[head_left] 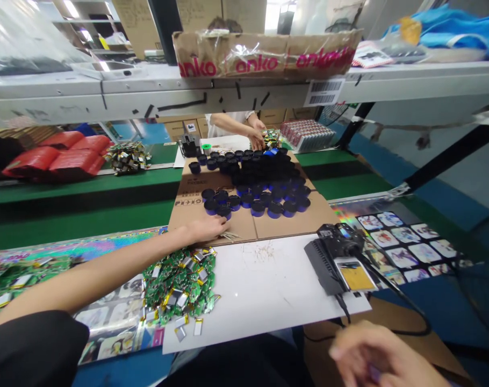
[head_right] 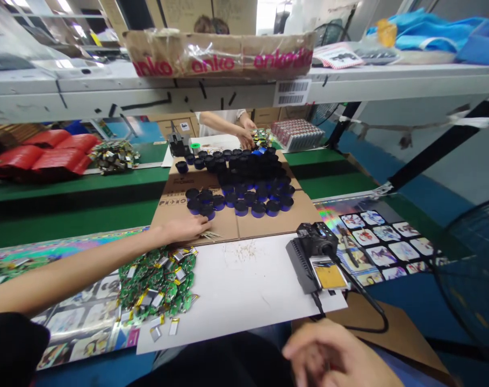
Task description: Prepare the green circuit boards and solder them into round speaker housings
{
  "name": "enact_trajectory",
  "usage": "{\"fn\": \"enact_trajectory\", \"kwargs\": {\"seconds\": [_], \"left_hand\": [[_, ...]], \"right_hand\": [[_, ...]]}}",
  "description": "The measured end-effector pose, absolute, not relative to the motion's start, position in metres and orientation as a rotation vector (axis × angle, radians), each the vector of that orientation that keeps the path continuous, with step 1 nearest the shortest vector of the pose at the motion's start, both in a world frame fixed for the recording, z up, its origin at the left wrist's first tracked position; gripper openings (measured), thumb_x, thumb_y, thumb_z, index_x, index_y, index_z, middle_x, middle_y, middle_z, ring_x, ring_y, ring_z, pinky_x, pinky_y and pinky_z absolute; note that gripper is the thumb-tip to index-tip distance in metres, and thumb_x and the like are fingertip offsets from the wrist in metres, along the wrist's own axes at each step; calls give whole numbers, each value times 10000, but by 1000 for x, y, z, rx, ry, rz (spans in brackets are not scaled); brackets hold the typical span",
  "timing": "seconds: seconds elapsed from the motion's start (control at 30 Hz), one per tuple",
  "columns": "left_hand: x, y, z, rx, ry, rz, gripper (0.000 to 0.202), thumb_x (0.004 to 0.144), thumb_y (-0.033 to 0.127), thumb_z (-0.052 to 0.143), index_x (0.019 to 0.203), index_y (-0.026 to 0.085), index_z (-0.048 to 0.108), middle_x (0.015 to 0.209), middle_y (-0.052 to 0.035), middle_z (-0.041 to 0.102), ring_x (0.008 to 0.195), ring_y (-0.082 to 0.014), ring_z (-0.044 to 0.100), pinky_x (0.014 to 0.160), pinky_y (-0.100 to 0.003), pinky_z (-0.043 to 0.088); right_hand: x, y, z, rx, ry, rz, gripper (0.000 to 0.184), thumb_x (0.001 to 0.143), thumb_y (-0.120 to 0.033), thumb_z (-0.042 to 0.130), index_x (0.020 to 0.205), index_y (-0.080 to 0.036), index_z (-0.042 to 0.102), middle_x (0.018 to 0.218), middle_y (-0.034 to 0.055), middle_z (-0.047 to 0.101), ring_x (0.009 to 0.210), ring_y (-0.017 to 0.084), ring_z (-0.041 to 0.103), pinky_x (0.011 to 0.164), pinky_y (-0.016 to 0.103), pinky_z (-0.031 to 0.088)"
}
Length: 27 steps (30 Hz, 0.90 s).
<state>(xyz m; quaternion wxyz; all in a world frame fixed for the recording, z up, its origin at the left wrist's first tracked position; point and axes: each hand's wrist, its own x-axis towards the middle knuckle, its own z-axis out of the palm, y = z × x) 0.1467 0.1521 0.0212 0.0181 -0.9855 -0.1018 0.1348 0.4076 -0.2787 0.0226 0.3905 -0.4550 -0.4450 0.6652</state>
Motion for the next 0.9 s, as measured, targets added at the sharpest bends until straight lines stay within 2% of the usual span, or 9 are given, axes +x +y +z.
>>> {"fn": "enact_trajectory", "kwargs": {"seconds": [0.1, 0.3, 0.43, 0.63, 0.8, 0.9], "left_hand": [[145, 154, 22, -3059, -327, 418, 317, 951, 33, 493, 1150, 156, 709, 1093, -147, 759, 920, -232, 728, 791, -297, 519], [145, 158, 23, -3095, -317, 436, 220, 892, 13, 585, 941, 150, 750, 957, -137, 788, 863, -237, 735, 777, -302, 516], [147, 154, 20, -3140, -323, 415, 136, 884, 79, 635, 895, 158, 746, 921, -133, 780, 827, -244, 730, 766, -315, 511], [152, 146, 14, -3204, -465, 343, 152, 899, 113, 591, 1007, 142, 693, 1023, -152, 728, 895, -272, 707, 830, -361, 514], [149, 147, 17, -3352, -641, 173, 163, 933, 156, 512, 1067, 176, 604, 1178, -122, 635, 808, -212, 662, 814, -349, 511], [147, 149, 19, -3494, -805, -79, 78, 918, 221, 553, 993, 210, 570, 954, -49, 628, 698, -194, 602, 731, -319, 487]], "right_hand": [[363, -212, 16, -916, -1019, 1805, 584, 877, -647, 772, 1249, -200, 712, 859, 93, 751, 453, 35, 409, 436, 181, 306], [293, -146, -20, -1073, -969, 1869, 465, 934, -544, 735, 1198, -163, 699, 836, 37, 730, 473, 45, 471, 427, 168, 380], [274, -131, -41, -1193, -1000, 1855, 363, 939, -435, 711, 1181, -166, 695, 832, 10, 714, 517, 54, 468, 447, 167, 392], [269, -125, -51, -1238, -1055, 1857, 304, 917, -319, 680, 1178, -166, 702, 854, 10, 718, 562, 61, 486, 509, 187, 409], [275, -126, -55, -1248, -1055, 1855, 317, 900, -292, 655, 1187, -164, 695, 853, 4, 716, 561, 61, 492, 513, 191, 404], [277, -126, -56, -1236, -1061, 1850, 321, 885, -276, 648, 1181, -158, 696, 844, 3, 716, 548, 61, 490, 508, 197, 400]]}}
